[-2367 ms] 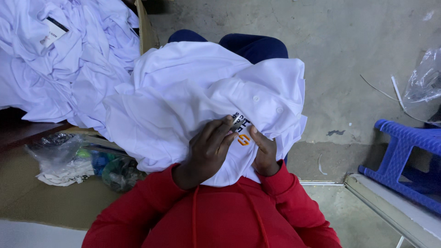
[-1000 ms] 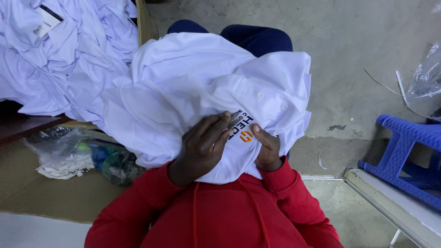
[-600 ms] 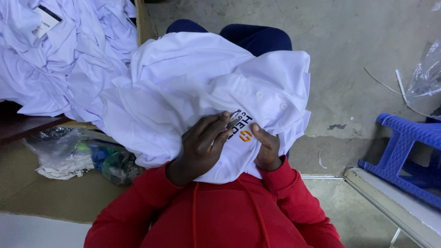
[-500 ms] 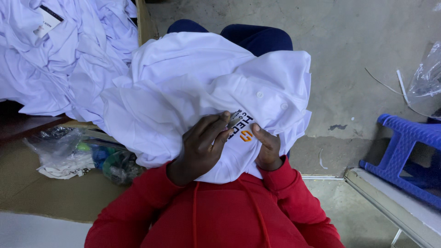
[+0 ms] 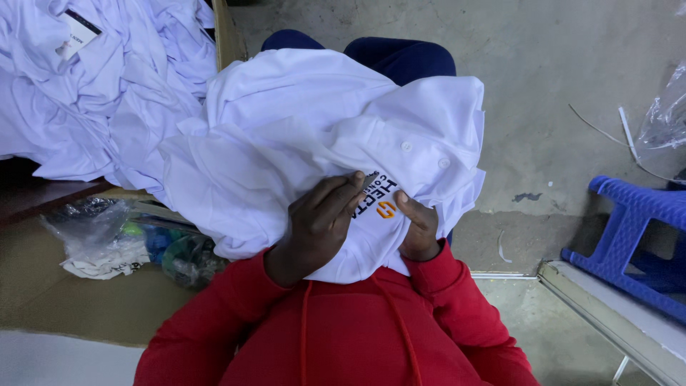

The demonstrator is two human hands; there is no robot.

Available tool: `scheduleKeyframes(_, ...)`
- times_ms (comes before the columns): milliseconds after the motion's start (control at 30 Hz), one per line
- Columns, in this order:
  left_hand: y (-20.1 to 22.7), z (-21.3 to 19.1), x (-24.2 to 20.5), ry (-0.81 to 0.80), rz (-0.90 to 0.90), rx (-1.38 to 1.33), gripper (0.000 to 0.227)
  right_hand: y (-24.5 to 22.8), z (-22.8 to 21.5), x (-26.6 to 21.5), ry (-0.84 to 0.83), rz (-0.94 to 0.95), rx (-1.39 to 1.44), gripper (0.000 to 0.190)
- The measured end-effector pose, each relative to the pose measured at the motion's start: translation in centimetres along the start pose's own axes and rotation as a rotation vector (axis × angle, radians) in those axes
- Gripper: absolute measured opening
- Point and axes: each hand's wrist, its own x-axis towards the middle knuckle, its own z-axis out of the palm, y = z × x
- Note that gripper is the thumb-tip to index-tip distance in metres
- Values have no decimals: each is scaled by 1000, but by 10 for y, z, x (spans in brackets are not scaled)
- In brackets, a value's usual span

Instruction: The person trims loose threads from the logo area of white shirts using small scissors. They handle each shirt one at a time, snipping threads and occasionally adjusting the fabric to reach different spots.

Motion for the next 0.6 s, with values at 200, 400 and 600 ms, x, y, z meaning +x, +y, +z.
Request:
scheduleKeyframes(200,-10,-5,-1,-21,-18,-33,25,-1,12,2,-9,-38,-4,53)
scheduleKeyframes(400,-5,-15,6,-20,21,4,31,-2,-3,2,-38,-15,47,52)
scheduleKeyframes(600,-4,-9,5,-29,16,-36,26,2,1,-1,-34,-52,40,58)
